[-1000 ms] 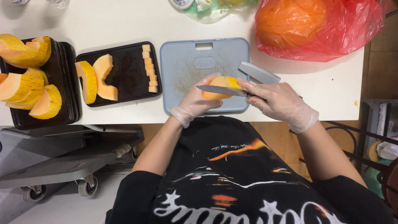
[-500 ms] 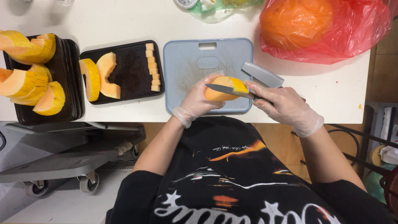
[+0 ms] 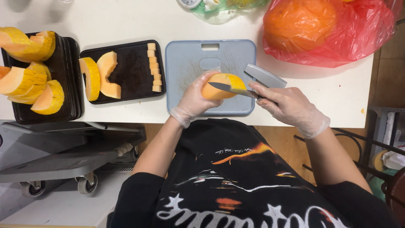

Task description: The person cuts rind off melon wedges and slices the flesh into cubes on a cutting board, then places the cubes onto a black tray. They repeat the process with additional wedges, adding cubes to the tray alongside previously cut pieces.

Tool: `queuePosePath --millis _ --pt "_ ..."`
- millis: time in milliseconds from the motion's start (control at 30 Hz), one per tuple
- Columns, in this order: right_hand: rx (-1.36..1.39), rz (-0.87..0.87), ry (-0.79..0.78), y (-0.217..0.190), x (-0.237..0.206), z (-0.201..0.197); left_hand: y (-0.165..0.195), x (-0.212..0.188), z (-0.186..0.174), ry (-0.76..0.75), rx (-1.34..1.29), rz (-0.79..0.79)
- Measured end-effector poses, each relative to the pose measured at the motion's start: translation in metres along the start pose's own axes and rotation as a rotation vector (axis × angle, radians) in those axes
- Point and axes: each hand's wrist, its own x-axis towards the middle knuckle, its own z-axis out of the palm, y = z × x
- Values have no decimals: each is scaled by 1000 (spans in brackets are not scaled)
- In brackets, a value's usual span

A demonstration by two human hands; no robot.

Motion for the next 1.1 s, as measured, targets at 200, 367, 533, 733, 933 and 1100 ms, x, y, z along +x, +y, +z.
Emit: queuePosePath --millis 200,367,533,733,933,1100 --pt "11 119 -111 1 2 -2 0 -1 -3 -73 21 -44" --pt "13 86 -127 -3 -1 0 6 -1 -3 -123 79 57" --pt "75 -16 -46 -2 -3 1 12 -2 -3 -142 114 -21" --pt "92 64 -96 -1 -3 3 14 -4 -4 -189 188 144" --pt "205 90 -123 -2 -14 3 14 -6 -5 -151 189 175" --pt "175 -1 -105 4 -11 4 18 -9 -2 -213 180 277"
